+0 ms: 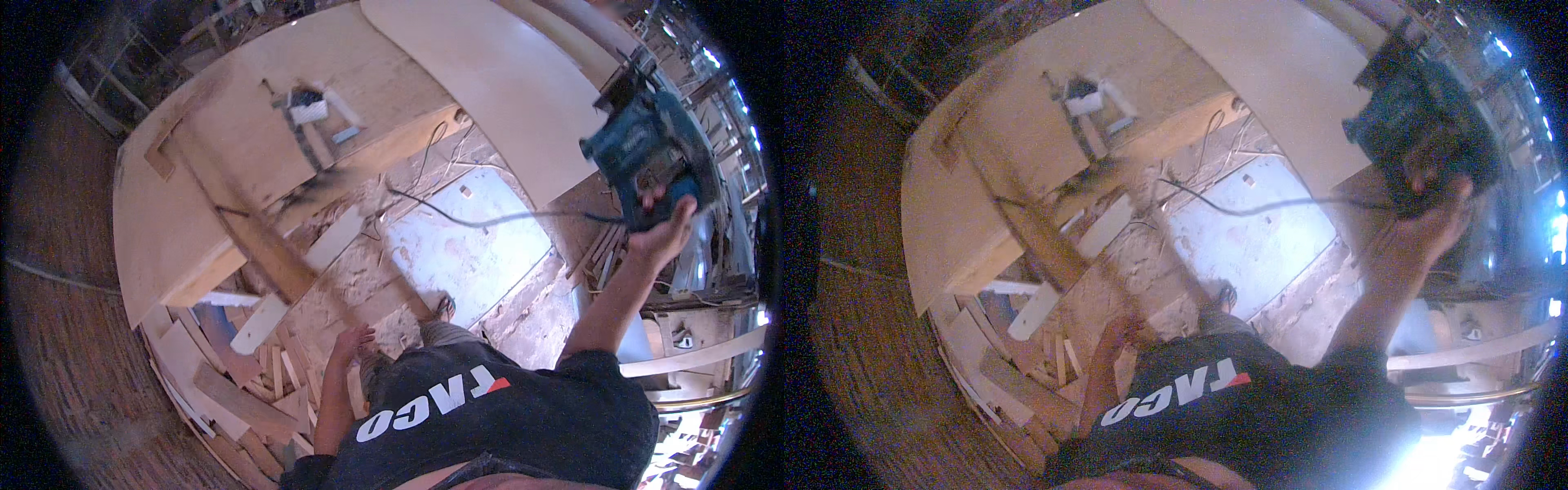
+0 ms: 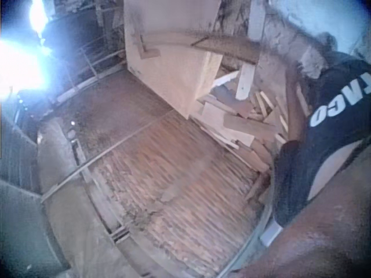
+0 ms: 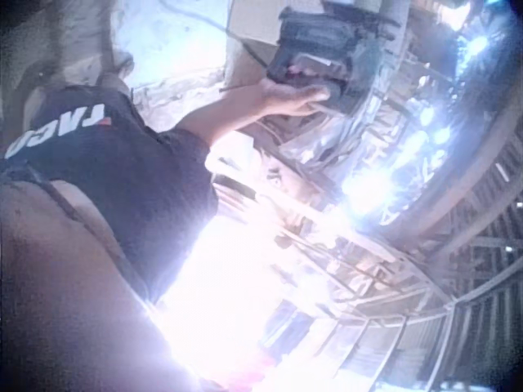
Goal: The person positions a large sheet of plywood on a workbench and uses a jigsaw to cut along a marked line. They hold the sheet steady with one hand while guiding the tool with the other, producing sawdust as the cut progresses.
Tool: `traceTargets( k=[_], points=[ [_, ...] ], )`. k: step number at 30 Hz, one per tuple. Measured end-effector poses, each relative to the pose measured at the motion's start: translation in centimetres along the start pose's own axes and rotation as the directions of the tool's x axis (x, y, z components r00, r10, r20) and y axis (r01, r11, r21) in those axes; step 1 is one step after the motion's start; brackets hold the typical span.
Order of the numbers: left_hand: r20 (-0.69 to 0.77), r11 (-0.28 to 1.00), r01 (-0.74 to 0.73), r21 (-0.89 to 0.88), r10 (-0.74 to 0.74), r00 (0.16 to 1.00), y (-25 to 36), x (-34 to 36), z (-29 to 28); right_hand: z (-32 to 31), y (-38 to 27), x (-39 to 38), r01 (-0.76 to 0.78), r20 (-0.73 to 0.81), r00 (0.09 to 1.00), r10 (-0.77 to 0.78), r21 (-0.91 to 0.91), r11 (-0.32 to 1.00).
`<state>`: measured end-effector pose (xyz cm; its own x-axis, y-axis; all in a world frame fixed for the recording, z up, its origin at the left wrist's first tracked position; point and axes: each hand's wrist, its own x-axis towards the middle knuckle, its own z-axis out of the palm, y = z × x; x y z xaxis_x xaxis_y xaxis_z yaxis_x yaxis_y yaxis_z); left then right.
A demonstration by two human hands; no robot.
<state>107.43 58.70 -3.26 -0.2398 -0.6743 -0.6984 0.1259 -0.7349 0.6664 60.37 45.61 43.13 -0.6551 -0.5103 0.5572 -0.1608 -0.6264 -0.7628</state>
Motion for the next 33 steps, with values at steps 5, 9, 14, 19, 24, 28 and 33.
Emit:
traceTargets(
  k=[5, 9, 14, 19, 24, 28, 33],
  points=[
    [0.133, 0.948, -0.018, -0.318, 0.064, 0.989, 5.3, 11.9, 10.7, -15.2, 3.6, 6.1, -0.038, -0.172, 0.984, 0.054, 0.096, 0.995],
    [0.284, 0.989, 0.149, -0.006, -0.141, 0.948, 11.4, 14.0, 24.2, -26.9, 3.0, 9.0, -0.005, -0.196, 0.981, 0.006, 0.005, 1.0],
    [0.455, 0.699, -0.294, 0.652, -0.051, 0.889, 15.9, 18.2, 33.1, -31.7, 1.3, 11.2, 0.004, -0.198, 0.98, 0.005, 0.047, 0.999],
    [0.792, 0.435, -0.708, 0.556, -0.019, 0.61, 21.3, 20.1, 43.8, -33.7, 0.6, 12.6, 0.035, -0.237, 0.971, -0.018, 0.068, 0.997],
    [0.955, 0.526, -0.799, 0.292, -0.121, 0.27, 22.2, 21.8, 56.1, -35.5, -1.5, 15.2, 0.117, -0.28, 0.952, -0.126, -0.051, 0.992],
    [0.962, 0.535, -0.813, 0.228, -0.252, 0.104, 19.2, 23.2, 62.0, -36.8, -0.8, 18.4, 0.141, -0.31, 0.935, -0.171, -0.118, 0.983],
    [0.933, 0.518, -0.81, 0.275, -0.346, 0.096, 16.9, 24.0, 68.6, -39.6, 1.3, 24.2, 0.139, -0.301, 0.935, -0.188, -0.178, 0.974]
  ],
)
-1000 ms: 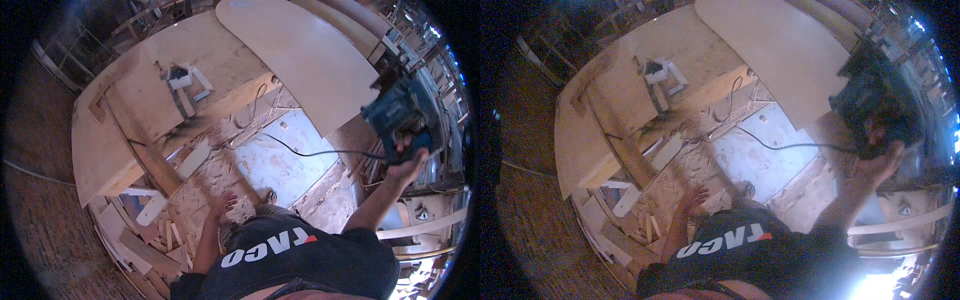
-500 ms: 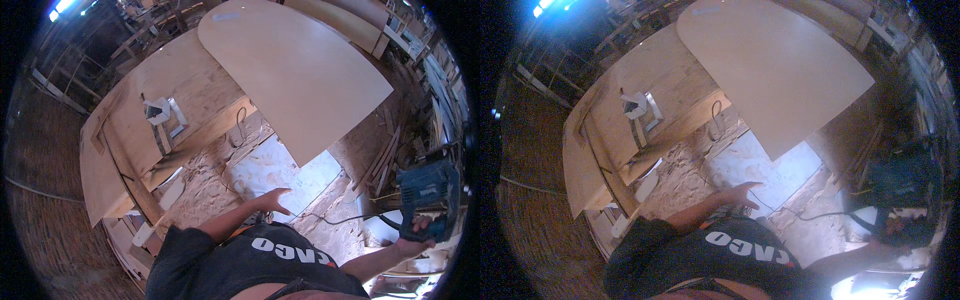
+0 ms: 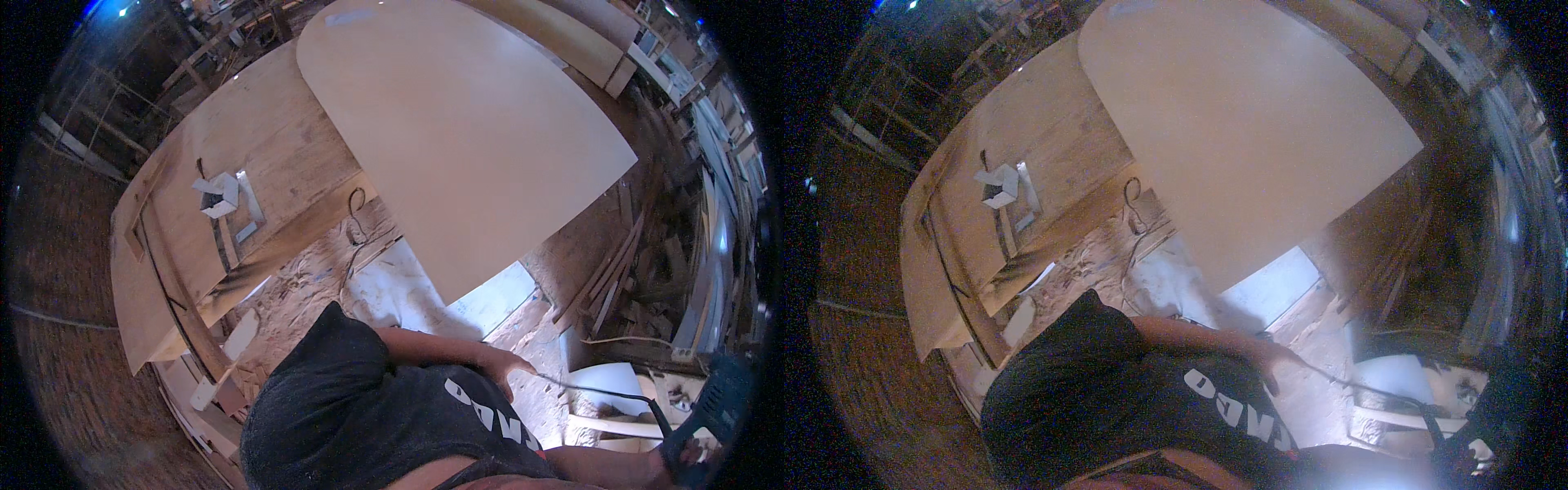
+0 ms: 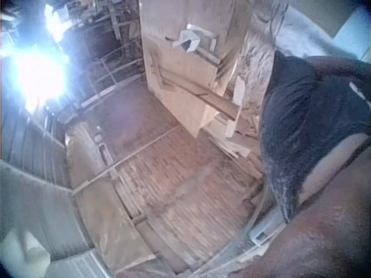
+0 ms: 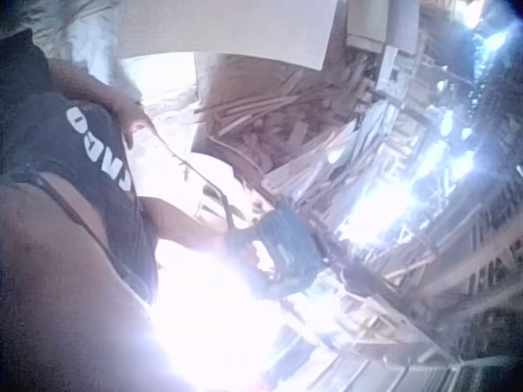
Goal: The person positions a large sheet of plywood on a workbench and uses a jigsaw to cut along a marked line. They hold the sheet steady with one hand while guiding the tool with the other, producing sawdust as the cut progresses.
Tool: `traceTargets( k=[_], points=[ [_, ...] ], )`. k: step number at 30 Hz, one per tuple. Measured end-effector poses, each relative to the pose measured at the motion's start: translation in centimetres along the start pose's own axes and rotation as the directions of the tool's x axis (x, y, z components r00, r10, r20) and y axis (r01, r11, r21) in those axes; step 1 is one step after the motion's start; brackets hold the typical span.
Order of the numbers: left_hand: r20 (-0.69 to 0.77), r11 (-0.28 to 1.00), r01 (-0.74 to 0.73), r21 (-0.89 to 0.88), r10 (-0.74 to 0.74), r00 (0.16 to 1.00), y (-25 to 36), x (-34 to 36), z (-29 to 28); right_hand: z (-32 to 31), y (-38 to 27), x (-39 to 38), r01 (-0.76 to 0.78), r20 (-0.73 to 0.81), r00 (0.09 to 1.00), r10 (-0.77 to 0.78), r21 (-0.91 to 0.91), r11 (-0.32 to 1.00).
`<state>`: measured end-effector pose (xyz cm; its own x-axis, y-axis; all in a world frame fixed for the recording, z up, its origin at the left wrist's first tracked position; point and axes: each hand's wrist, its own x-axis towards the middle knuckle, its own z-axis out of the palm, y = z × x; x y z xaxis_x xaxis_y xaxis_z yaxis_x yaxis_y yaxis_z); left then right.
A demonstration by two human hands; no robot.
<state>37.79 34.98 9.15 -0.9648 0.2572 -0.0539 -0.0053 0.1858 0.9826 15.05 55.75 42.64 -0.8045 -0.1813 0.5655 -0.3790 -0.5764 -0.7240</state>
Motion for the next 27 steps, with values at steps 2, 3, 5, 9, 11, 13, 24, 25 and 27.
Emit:
traceTargets(
  k=[2, 3, 5, 9, 11, 13, 24, 25, 27],
  points=[
    [-0.018, 1.0, 0.018, -0.011, -0.018, 1.0, -1.8, 3.3, -1.0, -1.1, 4.0, 2.1, -0.03, -0.004, 1.0, 0.03, 0.002, 1.0],
    [-0.05, 1.0, 0.016, 0.012, -0.016, 0.999, -2.8, 5.0, -1.7, -1.7, 6.2, 3.3, -0.049, 0.003, 0.999, 0.049, 0.011, 0.999],
    [-0.106, 0.998, 0.007, 0.068, 0.0, 0.994, -4.7, 9.4, -3.1, -2.7, 10.3, 6.2, -0.075, 0.016, 0.997, 0.075, 0.031, 0.997],
    [-0.177, 0.995, 0.096, -0.041, -0.102, 0.979, -7.1, 17.5, -5.5, -5.7, 17.2, 13.2, -0.12, 0.042, 0.992, 0.117, 0.057, 0.991],
    [-0.157, 0.964, 0.202, -0.173, -0.23, 0.961, -5.1, 21.0, -6.6, -7.1, 18.9, 16.8, -0.129, 0.052, 0.991, 0.126, 0.045, 0.991],
    [-0.238, 0.949, 0.281, -0.141, -0.308, 0.921, -4.9, 22.2, -7.7, -7.9, 20.8, 20.1, -0.147, 0.067, 0.987, 0.144, 0.054, 0.988],
    [-0.784, 0.88, -0.208, -0.426, -0.245, 0.57, -9.0, 25.5, -19.6, -13.1, 22.0, 37.1, -0.021, 0.088, 0.996, 0.01, 0.128, 0.992],
    [-0.754, 0.794, -0.305, -0.526, -0.269, 0.599, -7.5, 26.2, -20.4, -12.6, 21.7, 38.8, -0.014, 0.104, 0.995, 0.002, 0.118, 0.993],
    [-0.731, 0.629, -0.447, -0.636, -0.307, 0.609, -5.3, 27.6, -22.1, -12.5, 22.3, 41.0, 0.003, 0.112, 0.994, -0.018, 0.139, 0.99]
  ],
)
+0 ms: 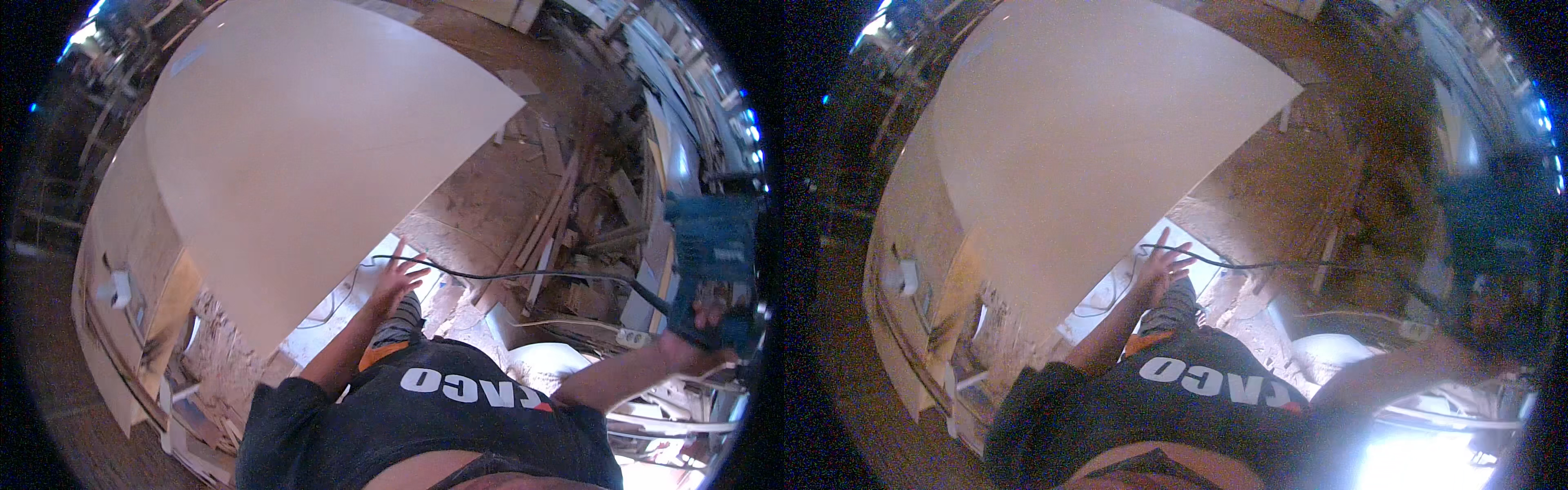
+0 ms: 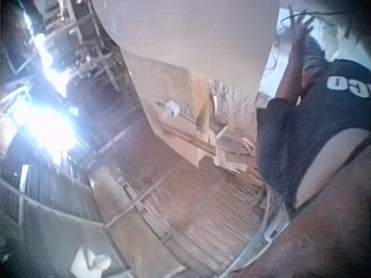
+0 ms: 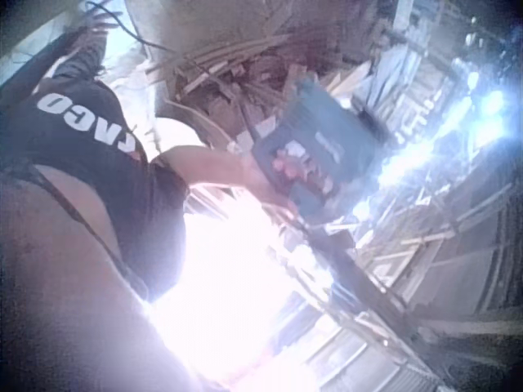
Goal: The person positions a large sheet of plywood on a workbench and uses a jigsaw to cut along a marked line. They hold the sheet steady with one hand while guiding the tool with the other, producing sawdust as the cut progresses.
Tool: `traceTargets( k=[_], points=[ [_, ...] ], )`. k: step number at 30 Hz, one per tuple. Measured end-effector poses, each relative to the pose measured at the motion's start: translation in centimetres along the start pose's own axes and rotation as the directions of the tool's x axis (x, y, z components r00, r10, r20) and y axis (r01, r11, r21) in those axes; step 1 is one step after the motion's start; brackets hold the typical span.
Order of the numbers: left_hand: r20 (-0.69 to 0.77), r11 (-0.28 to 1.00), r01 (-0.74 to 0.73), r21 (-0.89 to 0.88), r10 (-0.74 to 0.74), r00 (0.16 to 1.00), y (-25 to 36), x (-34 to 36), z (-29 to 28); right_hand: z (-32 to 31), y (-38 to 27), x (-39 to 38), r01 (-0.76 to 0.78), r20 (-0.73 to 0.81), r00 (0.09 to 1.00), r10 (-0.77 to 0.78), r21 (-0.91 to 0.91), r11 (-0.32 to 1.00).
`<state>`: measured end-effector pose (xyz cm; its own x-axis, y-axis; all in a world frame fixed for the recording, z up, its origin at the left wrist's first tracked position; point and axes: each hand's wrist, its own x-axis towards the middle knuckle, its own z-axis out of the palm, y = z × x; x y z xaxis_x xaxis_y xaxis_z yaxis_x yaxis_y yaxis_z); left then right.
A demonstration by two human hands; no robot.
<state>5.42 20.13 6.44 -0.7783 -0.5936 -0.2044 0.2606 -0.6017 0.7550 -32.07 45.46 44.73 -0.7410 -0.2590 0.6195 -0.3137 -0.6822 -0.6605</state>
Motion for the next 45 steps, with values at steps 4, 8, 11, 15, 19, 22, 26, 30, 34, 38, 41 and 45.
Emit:
traceTargets(
  k=[4, 8, 11, 15, 19, 22, 26, 30, 34, 38, 41, 45],
  points=[
    [-0.03, 0.969, 0.104, -0.222, -0.114, 0.993, 0.7, 3.0, 0.3, 0.5, 4.0, 2.5, 0.008, -0.048, 0.999, -0.006, 0.042, 0.999],
    [0.02, 0.871, 0.478, 0.116, -0.483, 0.875, 4.2, 8.2, -0.4, 2.2, 8.0, 4.1, -0.012, -0.165, 0.986, 0.005, -0.042, 0.999],
    [-0.021, 0.619, 0.439, 0.651, -0.564, 0.826, 9.9, 14.0, 2.8, -0.5, 9.1, 6.5, -0.148, 0.1, 0.983, 0.152, -0.049, 0.988],
    [0.001, 0.636, 0.401, 0.659, -0.534, 0.846, 11.9, 23.2, 4.4, -0.4, 14.2, 8.4, -0.233, 0.006, 0.972, 0.233, -0.04, 0.972],
    [0.118, 0.768, 0.176, 0.615, -0.311, 0.943, 11.6, 31.7, 8.4, -0.2, 20.3, 12.6, -0.266, 0.066, 0.958, 0.281, -0.177, 0.948],
    [0.178, 0.836, 0.072, 0.543, -0.199, 0.964, 11.4, 37.7, 12.1, -1.3, 25.6, 17.4, -0.334, 0.188, 0.92, 0.343, -0.08, 0.939],
    [0.402, 0.97, -0.158, 0.185, 0.072, 0.913, 10.7, 45.0, 17.2, -3.6, 33.3, 24.6, -0.457, 0.441, 0.814, 0.377, 0.087, 0.885],
    [0.368, 0.964, -0.261, -0.049, 0.26, 0.893, 10.5, 50.4, 21.9, -6.6, 41.2, 29.2, -0.573, 0.648, 0.638, 0.416, 0.039, 0.819],
    [0.298, 0.93, -0.339, -0.144, 0.368, 0.881, 11.0, 52.0, 26.4, -4.1, 45.2, 30.8, -0.636, 0.65, 0.578, 0.493, -0.02, 0.772],
    [0.109, 0.905, -0.403, -0.137, 0.418, 0.902, 10.4, 52.8, 27.7, -1.7, 47.5, 30.8, -0.645, 0.645, 0.57, 0.51, -0.034, 0.763],
    [0.012, 0.887, -0.438, -0.147, 0.445, 0.896, 11.2, 53.7, 28.3, -0.5, 48.6, 32.3, -0.676, 0.661, 0.529, 0.533, -0.051, 0.735],
    [-0.115, 0.877, -0.475, -0.076, 0.466, 0.877, 12.2, 54.9, 29.2, -2.0, 53.4, 34.9, -0.689, 0.72, 0.473, 0.508, -0.057, 0.722]
  ],
)
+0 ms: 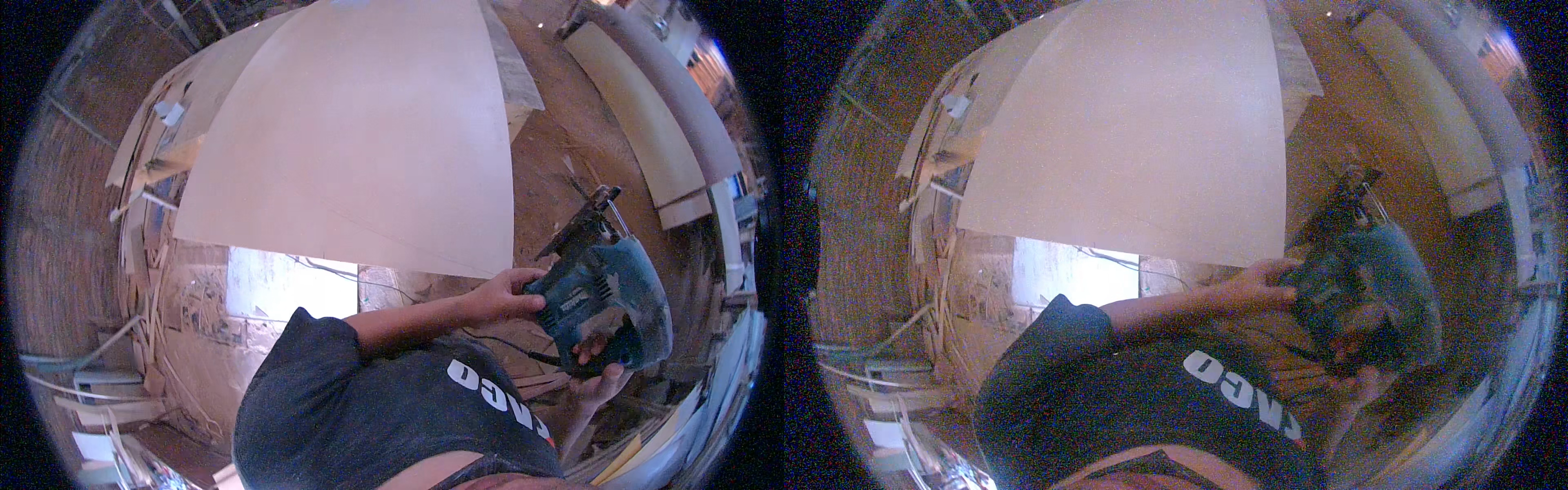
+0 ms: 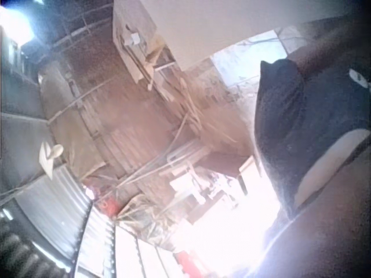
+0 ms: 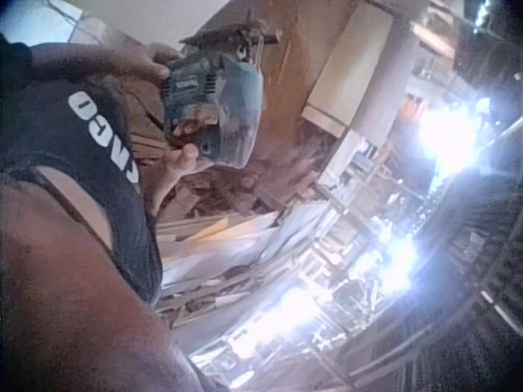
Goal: The person positions a large sheet of plywood on a workbench and uses a jigsaw to cut along a marked line. They hold the sheet steady with one hand while guiding the tool with the other, producing sawdust as the cut progresses.
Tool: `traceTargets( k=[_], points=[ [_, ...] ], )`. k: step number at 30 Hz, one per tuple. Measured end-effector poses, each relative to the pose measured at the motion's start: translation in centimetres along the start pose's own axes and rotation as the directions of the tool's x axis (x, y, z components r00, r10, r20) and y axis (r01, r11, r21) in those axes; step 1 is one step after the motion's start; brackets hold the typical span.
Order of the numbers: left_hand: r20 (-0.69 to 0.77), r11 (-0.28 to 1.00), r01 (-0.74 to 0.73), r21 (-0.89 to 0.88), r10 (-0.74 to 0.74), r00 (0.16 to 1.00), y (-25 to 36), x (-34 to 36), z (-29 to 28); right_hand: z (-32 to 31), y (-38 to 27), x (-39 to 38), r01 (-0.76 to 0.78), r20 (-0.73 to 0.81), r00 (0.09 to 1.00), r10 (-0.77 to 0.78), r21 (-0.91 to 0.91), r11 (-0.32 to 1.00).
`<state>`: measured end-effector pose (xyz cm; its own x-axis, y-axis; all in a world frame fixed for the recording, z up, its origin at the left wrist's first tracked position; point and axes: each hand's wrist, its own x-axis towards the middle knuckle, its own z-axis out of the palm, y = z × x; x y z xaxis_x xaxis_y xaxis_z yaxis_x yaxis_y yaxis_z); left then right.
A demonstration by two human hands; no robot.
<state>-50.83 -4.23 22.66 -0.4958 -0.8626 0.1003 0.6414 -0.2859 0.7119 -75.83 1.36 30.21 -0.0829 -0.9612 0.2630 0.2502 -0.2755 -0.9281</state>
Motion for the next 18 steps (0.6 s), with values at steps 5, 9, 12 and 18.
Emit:
traceTargets(
  k=[5, 9, 12, 18],
  points=[
    [-0.015, 0.993, -0.089, 0.081, 0.09, 0.996, 1.0, 3.7, -2.4, -1.7, 2.0, 6.3, -0.106, 0.215, 0.975, 0.057, 0.224, 0.969],
    [-0.18, 0.968, -0.09, 0.234, 0.135, 0.974, 1.7, 4.6, -2.4, -1.8, 2.8, 11.4, -0.257, 0.4, 0.911, 0.104, 0.35, 0.901],
    [-0.269, 0.946, -0.174, 0.273, 0.249, 0.93, -0.8, 5.2, -1.6, -4.1, 4.8, 14.2, -0.318, 0.521, 0.85, 0.073, 0.398, 0.861],
    [-0.454, 0.929, -0.27, 0.253, 0.36, 0.815, -6.9, 7.1, 2.0, -11.1, 5.8, 18.8, -0.364, 0.59, 0.799, 0.121, 0.314, 0.877]
  ],
)
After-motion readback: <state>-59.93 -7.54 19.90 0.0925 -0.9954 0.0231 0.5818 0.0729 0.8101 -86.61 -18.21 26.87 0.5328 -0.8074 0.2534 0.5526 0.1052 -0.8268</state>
